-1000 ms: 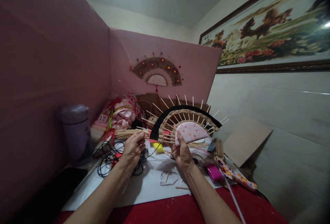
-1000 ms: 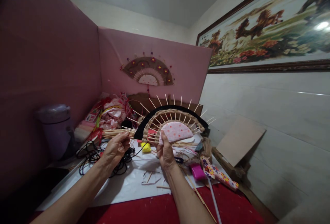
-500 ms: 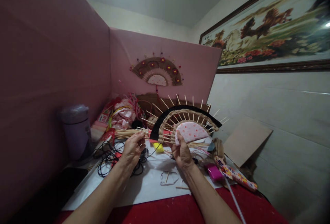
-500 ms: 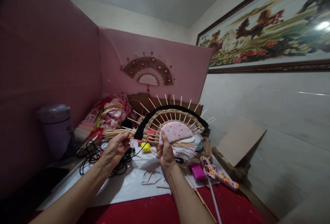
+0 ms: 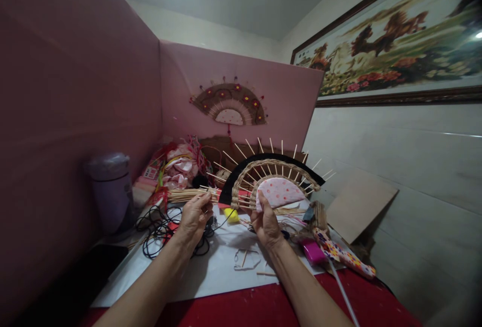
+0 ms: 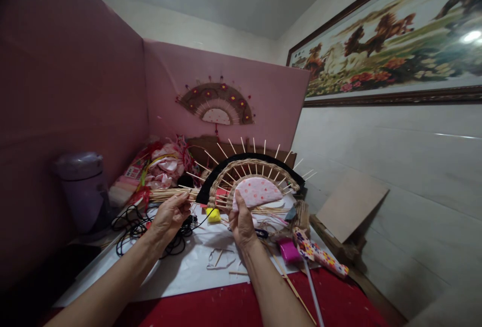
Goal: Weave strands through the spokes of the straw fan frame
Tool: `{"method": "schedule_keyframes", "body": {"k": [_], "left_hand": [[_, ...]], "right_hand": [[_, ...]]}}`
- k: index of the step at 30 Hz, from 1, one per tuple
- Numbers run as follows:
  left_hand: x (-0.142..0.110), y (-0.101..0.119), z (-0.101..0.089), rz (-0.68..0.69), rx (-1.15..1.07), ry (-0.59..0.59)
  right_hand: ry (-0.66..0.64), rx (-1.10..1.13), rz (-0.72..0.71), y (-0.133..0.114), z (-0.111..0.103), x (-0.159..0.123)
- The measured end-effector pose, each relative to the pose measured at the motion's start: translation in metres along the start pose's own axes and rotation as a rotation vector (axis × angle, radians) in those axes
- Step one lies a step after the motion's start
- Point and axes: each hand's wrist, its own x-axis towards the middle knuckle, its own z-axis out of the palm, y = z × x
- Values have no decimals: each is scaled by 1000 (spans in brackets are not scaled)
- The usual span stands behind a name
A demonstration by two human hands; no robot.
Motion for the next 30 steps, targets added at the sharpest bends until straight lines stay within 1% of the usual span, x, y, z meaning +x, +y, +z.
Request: {"method": "schedule_keyframes", "body": {"k": [3, 7, 12, 17, 23, 30], "left_hand": [[0, 0, 1, 18, -11, 4], [1, 0, 2, 4, -26, 20], [2, 1, 3, -9, -39, 52], [3, 4, 2, -1, -24, 56], [4, 2, 0, 0, -25, 82], [3, 3, 0, -1, -22, 77]], "right_hand": [[2, 5, 7, 3, -3, 2], [9, -2, 19, 7, -6, 4], [40, 42, 55, 7, -4, 1], [18, 91, 96, 6, -1, -3], [26, 60, 107, 7, -1, -5], [3, -7, 86, 9, -2, -5]]}}
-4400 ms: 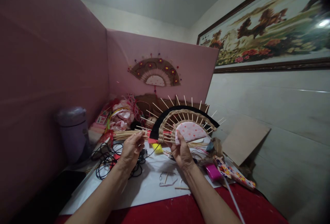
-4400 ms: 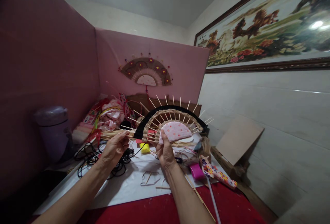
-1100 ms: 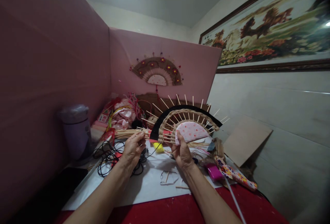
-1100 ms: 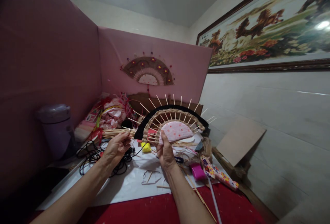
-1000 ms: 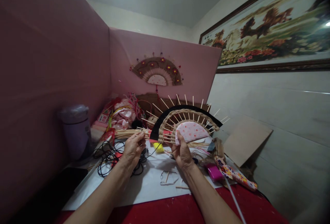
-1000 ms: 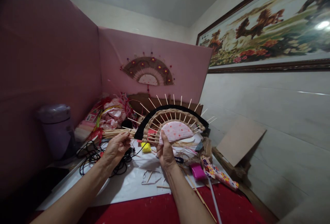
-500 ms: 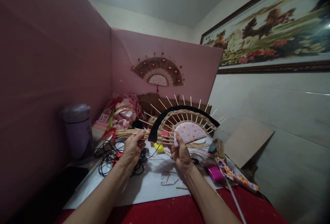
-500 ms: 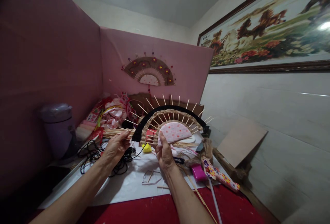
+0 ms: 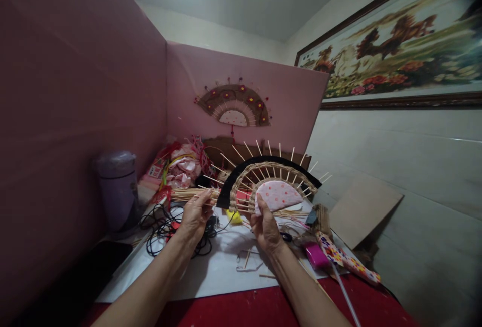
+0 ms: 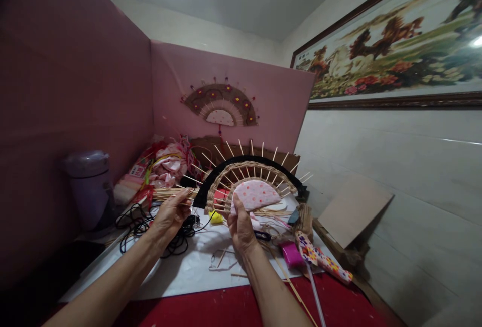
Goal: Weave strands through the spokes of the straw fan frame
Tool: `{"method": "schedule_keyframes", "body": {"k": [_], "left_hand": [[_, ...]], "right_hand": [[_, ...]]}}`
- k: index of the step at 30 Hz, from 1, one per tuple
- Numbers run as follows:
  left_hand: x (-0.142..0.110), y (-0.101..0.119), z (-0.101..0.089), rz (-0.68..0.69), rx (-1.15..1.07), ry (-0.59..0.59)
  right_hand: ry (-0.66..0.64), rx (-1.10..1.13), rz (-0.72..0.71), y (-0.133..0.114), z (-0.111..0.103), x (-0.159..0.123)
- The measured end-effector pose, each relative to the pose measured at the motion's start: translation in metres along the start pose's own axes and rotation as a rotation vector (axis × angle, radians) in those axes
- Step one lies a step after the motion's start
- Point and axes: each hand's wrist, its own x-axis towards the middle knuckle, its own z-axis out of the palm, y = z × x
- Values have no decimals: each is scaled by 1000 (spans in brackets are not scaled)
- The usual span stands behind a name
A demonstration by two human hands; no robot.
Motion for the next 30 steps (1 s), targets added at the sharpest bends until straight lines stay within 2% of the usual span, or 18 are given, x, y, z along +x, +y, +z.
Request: {"method": "schedule_keyframes", "body": {"k": [13, 18, 24, 30], "left_hand": [[1, -1, 0, -8, 5, 19], [-4, 2, 1, -1, -6, -18], [-4, 2, -2, 17, -15, -82], [-3, 1, -2, 37, 3, -64]], "right_hand": [[48, 35, -9, 4, -5, 4], [23, -30, -35, 4, -6, 6], [40, 13, -36, 2, -6, 7], [40, 56, 7, 0, -5, 6]]}}
